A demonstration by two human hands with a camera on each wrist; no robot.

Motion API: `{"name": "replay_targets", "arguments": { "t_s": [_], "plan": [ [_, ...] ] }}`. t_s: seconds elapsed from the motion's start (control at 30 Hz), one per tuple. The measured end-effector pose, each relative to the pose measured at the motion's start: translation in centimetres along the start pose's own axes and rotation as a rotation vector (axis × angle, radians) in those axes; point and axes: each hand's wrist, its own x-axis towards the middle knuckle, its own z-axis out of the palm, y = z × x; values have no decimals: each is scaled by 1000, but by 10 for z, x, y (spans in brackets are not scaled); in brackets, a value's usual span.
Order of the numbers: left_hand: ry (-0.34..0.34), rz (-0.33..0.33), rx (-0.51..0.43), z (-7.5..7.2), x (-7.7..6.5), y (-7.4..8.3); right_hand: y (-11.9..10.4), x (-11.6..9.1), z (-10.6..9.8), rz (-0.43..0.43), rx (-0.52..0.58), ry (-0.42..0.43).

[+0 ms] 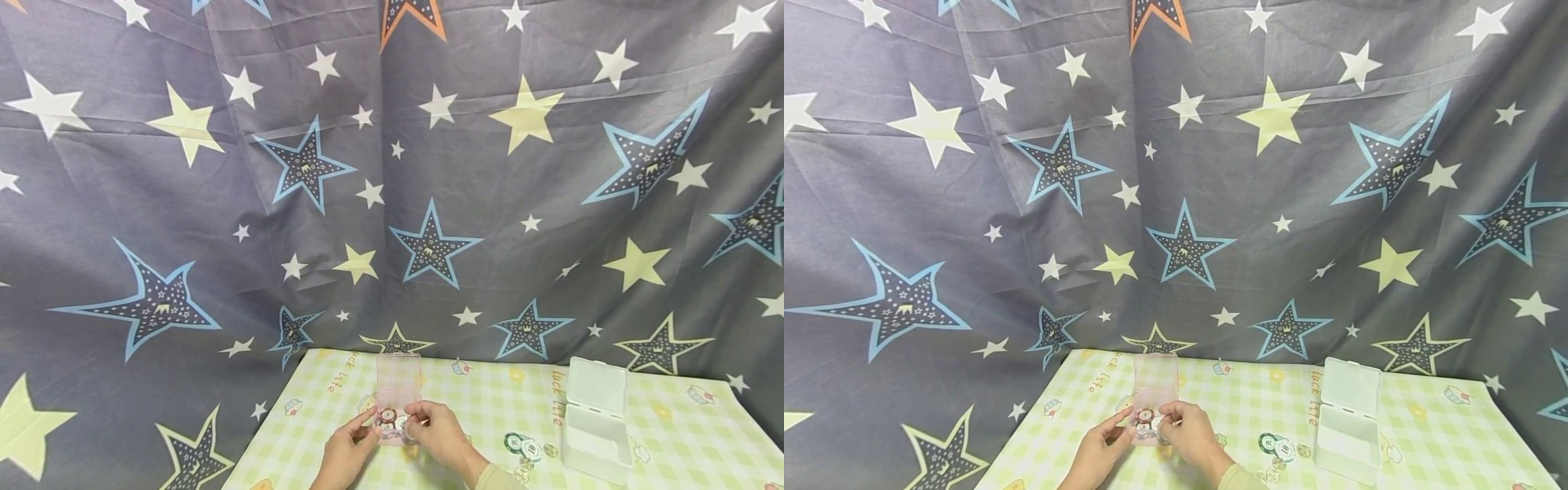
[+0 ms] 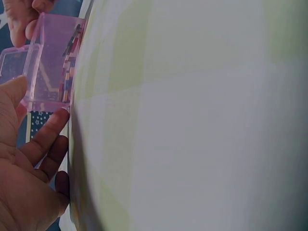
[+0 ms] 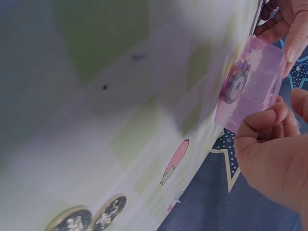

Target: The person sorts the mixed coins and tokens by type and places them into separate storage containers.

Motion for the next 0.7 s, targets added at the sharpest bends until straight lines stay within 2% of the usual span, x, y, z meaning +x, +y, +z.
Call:
{"name": "replay_targets", "arguments": {
  "t_s": [0.33,0.7],
  "plan": [
    [-1,-6,-4,1,1,0,1,-11,-13,-45,-23,12],
    [7,4,9,1,0,1,11,-24,-42,-28,-85,35]
  ]
}}
